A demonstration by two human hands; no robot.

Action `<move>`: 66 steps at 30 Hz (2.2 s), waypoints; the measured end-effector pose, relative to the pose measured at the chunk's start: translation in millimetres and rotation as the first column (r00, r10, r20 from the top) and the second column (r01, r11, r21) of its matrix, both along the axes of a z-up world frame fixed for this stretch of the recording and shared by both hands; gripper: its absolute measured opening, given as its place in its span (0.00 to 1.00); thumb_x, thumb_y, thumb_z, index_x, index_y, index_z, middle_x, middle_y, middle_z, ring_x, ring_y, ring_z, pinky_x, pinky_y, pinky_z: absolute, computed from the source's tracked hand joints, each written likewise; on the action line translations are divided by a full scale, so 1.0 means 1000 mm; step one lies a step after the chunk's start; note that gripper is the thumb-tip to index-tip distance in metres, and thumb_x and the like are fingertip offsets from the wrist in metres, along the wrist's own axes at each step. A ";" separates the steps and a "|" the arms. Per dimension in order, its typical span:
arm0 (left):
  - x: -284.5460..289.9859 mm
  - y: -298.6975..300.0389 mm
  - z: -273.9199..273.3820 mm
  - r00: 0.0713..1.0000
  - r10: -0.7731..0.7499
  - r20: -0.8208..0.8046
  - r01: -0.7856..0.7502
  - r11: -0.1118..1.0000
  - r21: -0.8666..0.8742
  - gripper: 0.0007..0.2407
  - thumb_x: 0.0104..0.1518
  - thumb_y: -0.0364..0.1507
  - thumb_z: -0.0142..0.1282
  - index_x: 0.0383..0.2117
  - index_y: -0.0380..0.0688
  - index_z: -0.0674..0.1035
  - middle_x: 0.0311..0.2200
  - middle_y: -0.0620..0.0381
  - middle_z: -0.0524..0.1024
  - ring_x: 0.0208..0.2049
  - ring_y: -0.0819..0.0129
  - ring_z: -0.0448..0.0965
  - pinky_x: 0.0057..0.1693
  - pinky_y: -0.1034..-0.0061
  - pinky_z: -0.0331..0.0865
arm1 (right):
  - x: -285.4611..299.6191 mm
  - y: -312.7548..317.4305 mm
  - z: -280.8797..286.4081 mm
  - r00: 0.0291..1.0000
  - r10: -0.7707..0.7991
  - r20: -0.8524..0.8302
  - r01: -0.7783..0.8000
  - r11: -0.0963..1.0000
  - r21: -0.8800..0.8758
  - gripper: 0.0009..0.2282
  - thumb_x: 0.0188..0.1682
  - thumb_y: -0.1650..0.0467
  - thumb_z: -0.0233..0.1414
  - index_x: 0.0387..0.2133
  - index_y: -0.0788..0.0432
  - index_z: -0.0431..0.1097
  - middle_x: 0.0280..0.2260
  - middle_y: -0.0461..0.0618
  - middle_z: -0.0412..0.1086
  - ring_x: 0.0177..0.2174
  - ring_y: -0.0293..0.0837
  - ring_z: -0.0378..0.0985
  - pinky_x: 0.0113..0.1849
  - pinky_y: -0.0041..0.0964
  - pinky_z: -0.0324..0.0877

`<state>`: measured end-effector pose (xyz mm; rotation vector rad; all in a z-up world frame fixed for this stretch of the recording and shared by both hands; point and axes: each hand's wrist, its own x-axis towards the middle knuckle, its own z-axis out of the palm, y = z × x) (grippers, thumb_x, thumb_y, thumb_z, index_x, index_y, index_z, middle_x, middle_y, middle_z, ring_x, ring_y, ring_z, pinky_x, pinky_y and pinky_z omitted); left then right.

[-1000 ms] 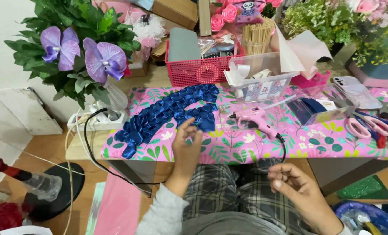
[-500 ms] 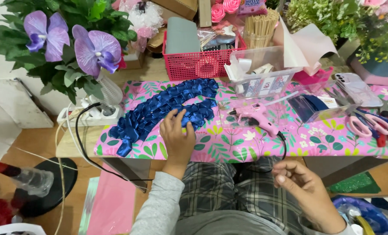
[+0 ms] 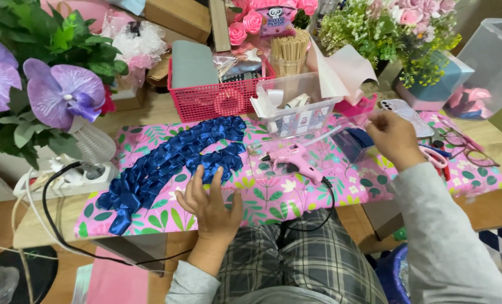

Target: The person folds a blue ribbon into a bow shape and uses a hot glue gun to secure the center. They repeat this process, creating multiple bows and placing them on the table.

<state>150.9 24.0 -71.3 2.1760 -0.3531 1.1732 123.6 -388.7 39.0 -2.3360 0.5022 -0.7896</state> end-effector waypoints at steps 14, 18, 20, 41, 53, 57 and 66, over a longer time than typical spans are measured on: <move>0.013 -0.021 -0.015 0.996 -0.023 0.083 0.008 0.983 0.182 0.18 0.60 0.43 0.54 0.55 0.57 0.75 0.64 0.51 0.61 0.62 0.48 0.64 0.70 0.37 0.37 | 0.048 -0.004 -0.004 0.720 -0.171 -0.672 -0.112 0.928 -0.356 0.13 0.54 0.65 0.47 0.36 0.56 0.81 0.36 0.55 0.78 0.38 0.56 0.79 0.37 0.50 0.74; 0.011 -0.019 -0.019 0.993 -0.024 0.115 0.011 0.994 0.111 0.17 0.58 0.41 0.56 0.54 0.58 0.77 0.64 0.54 0.62 0.61 0.51 0.63 0.67 0.33 0.44 | 0.047 -0.015 -0.017 0.798 -0.145 -0.585 -0.066 0.944 -0.324 0.17 0.56 0.66 0.46 0.18 0.60 0.70 0.24 0.54 0.70 0.26 0.54 0.73 0.29 0.50 0.66; 0.006 -0.016 -0.021 0.992 -0.123 0.032 0.123 0.992 0.004 0.14 0.61 0.40 0.52 0.51 0.59 0.78 0.62 0.56 0.63 0.63 0.53 0.63 0.69 0.38 0.37 | 0.043 -0.017 -0.018 0.910 -0.177 -0.374 0.051 0.945 -0.323 0.10 0.52 0.66 0.53 0.38 0.54 0.81 0.36 0.57 0.80 0.37 0.59 0.79 0.39 0.56 0.72; -0.089 -0.049 0.039 0.720 -0.642 -0.265 0.539 0.757 -0.371 0.18 0.55 0.43 0.61 0.49 0.52 0.81 0.48 0.62 0.80 0.51 0.64 0.77 0.60 0.62 0.59 | -0.083 0.177 -0.061 0.834 0.439 0.336 -0.539 0.513 0.668 0.02 0.45 0.74 0.61 0.24 0.59 0.80 0.44 0.52 0.76 0.49 0.46 0.77 0.51 0.42 0.69; -0.076 -0.019 0.004 0.593 -0.690 -0.415 0.177 0.614 -0.769 0.04 0.57 0.30 0.62 0.32 0.46 0.83 0.24 0.64 0.72 0.28 0.75 0.70 0.39 0.77 0.64 | -0.003 0.129 -0.056 0.953 0.043 -0.301 -0.133 0.950 -0.284 0.33 0.43 0.42 0.49 0.49 0.52 0.75 0.49 0.53 0.74 0.51 0.61 0.72 0.47 0.62 0.64; -0.076 -0.019 0.006 0.560 -0.742 -0.369 0.101 0.503 -0.858 0.10 0.58 0.27 0.60 0.45 0.43 0.85 0.27 0.61 0.77 0.29 0.74 0.75 0.38 0.79 0.69 | 0.014 0.135 -0.048 0.891 0.042 -0.452 -0.186 0.942 -0.279 0.31 0.43 0.41 0.48 0.47 0.47 0.79 0.42 0.50 0.78 0.48 0.59 0.75 0.48 0.59 0.64; -0.070 -0.014 -0.007 0.554 -0.808 -0.199 0.045 0.268 -0.962 0.08 0.60 0.25 0.63 0.27 0.47 0.73 0.21 0.66 0.62 0.25 0.77 0.60 0.34 0.78 0.55 | 0.021 0.128 -0.089 0.957 0.201 -0.209 -0.169 0.972 0.163 0.21 0.37 0.55 0.66 0.37 0.53 0.72 0.30 0.41 0.71 0.30 0.39 0.69 0.35 0.36 0.62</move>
